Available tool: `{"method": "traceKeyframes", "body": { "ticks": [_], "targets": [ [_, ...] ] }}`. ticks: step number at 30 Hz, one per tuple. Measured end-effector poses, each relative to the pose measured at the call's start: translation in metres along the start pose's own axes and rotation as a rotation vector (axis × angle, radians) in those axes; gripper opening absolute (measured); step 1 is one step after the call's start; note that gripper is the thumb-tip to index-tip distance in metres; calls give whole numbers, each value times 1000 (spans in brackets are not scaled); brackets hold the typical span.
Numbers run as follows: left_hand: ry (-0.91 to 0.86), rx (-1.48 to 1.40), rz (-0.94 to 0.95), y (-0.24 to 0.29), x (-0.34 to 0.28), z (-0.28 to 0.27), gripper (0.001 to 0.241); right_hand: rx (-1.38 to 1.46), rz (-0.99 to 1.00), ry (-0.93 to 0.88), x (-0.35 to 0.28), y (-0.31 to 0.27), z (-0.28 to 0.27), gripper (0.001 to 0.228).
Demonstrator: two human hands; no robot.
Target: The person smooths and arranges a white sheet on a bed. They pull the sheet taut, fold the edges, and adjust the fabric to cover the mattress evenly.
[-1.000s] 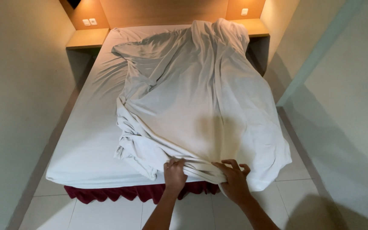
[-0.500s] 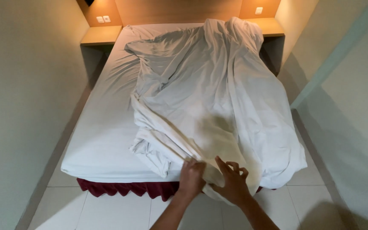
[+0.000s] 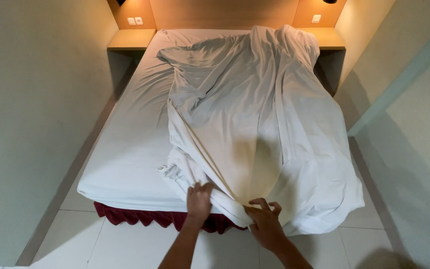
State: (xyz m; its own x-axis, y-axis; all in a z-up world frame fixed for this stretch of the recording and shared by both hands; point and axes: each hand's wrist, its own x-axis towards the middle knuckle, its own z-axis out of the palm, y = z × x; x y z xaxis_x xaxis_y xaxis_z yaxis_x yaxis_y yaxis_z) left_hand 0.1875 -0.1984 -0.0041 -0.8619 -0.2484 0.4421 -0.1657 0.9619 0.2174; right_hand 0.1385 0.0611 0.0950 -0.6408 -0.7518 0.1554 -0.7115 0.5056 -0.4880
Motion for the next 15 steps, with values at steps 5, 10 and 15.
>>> {"method": "traceKeyframes", "body": {
  "ticks": [5,10,15],
  "targets": [
    [-16,123,-238,-44,3,-41,42,61,22,-59,-12,11,15,53],
    [-73,48,-301,-24,5,-96,54,-2,137,-93,0,17,18,58],
    [34,1,-100,-1,-19,-83,56,22,46,-131,21,-23,22,100]
  ]
}}
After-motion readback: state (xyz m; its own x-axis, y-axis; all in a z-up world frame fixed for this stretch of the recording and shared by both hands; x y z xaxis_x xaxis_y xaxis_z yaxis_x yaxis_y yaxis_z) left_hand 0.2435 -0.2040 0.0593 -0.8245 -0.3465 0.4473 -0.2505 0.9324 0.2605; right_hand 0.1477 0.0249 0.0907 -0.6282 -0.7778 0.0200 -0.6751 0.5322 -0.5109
